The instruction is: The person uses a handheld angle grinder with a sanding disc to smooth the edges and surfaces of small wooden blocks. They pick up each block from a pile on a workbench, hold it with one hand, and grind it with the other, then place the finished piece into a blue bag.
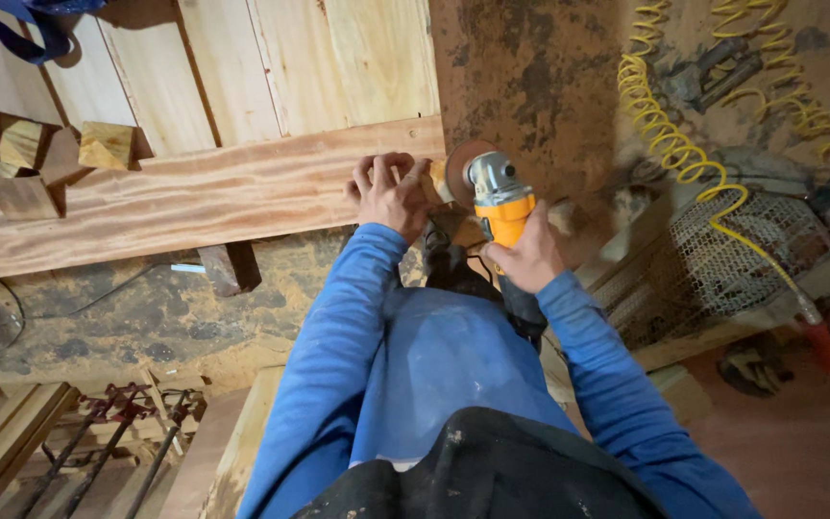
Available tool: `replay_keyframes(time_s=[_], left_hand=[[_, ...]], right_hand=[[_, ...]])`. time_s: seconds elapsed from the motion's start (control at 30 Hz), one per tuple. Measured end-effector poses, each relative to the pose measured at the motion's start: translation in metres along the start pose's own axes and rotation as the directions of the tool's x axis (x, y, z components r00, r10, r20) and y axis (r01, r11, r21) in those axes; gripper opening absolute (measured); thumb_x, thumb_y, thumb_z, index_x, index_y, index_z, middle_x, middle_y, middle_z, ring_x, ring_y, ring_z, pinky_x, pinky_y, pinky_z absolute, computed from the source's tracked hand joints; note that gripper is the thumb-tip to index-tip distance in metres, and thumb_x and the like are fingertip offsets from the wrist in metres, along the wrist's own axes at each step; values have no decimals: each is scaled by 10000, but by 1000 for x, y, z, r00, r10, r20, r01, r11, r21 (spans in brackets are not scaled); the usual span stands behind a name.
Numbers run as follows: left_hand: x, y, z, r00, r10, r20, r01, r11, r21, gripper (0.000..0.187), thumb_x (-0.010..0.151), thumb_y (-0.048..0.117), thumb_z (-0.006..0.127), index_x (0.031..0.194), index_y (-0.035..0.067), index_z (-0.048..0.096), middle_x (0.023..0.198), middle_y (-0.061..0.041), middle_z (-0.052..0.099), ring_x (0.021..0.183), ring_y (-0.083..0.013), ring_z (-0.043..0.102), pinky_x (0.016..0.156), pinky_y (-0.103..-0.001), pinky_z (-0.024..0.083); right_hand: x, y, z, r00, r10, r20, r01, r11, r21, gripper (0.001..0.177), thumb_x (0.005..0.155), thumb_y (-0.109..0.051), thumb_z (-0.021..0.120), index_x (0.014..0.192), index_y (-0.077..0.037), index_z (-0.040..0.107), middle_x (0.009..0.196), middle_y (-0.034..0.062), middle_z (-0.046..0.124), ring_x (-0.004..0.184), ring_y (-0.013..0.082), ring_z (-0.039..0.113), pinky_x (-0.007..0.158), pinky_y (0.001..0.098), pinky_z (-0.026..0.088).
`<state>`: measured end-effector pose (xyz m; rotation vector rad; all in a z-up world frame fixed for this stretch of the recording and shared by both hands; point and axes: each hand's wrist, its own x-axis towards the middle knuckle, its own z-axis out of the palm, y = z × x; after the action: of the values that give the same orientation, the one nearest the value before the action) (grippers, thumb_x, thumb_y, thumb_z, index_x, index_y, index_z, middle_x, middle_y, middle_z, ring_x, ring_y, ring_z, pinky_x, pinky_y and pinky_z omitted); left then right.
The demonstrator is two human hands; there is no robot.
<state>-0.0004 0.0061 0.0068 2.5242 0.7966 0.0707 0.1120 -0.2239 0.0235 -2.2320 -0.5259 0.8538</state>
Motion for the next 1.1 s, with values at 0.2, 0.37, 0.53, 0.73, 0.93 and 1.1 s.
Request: replay_keyframes(time_s=[0.2,0.37,0.53,0.73,0.93,1.1], left_hand=[[-1,-1,-3,1000,10,12,-10,1000,-12,701,616,315,884,1288,337,689,1334,26,539,1307,-369,380,1012,-614,314],[-1,-2,-4,1000,12,3,-12,998,-59,690,630,408,909,1277,331,681,1326,-2,530,1294,-385,379,998,-628,307],[2,0,-2,999,51,2,-50,999,-15,681,640,323,864,1299,341,696,1341,-14,528,1303,-382,387,1029,-608,313],[-3,0,2,1000,4,7,-4,1000,-7,617,683,310,858,1275,345,690,1334,-7,539,1302,-388,394,1033,-620,306],[4,-11,12,999,-3,37,6,996,-93,749,721,295,813,1433,267,581,1338,-54,537,1295,-374,418,1038,-598,311],[0,3,12,966,-259,16,260,965,-42,797,772,426,810,1431,86,519,1265,-187,509,1199,-383,439,1053,-576,318]], right_hand=[[-8,16,-3,998,-53,-30,51,996,-78,849,731,-237,832,1332,139,365,1128,282,646,1045,418,671,892,456,544],[-9,20,-12,998,-47,-41,47,999,3,851,733,-246,831,1346,126,374,1188,274,653,1108,391,667,973,444,525],[-14,8,-3,999,14,45,-18,994,106,923,756,-254,799,1415,144,291,1200,264,648,1105,375,670,955,427,525],[-15,15,-5,1000,17,6,-17,1000,-7,919,745,-253,841,1377,152,310,1172,280,637,1100,390,666,932,436,530],[-24,32,-23,992,91,-87,-92,996,-4,774,689,-254,861,1254,83,453,1114,238,661,1026,370,677,899,442,531],[-28,33,-29,984,118,-130,-115,993,32,746,681,-261,854,1234,60,470,1114,226,660,1021,356,676,912,441,529]])
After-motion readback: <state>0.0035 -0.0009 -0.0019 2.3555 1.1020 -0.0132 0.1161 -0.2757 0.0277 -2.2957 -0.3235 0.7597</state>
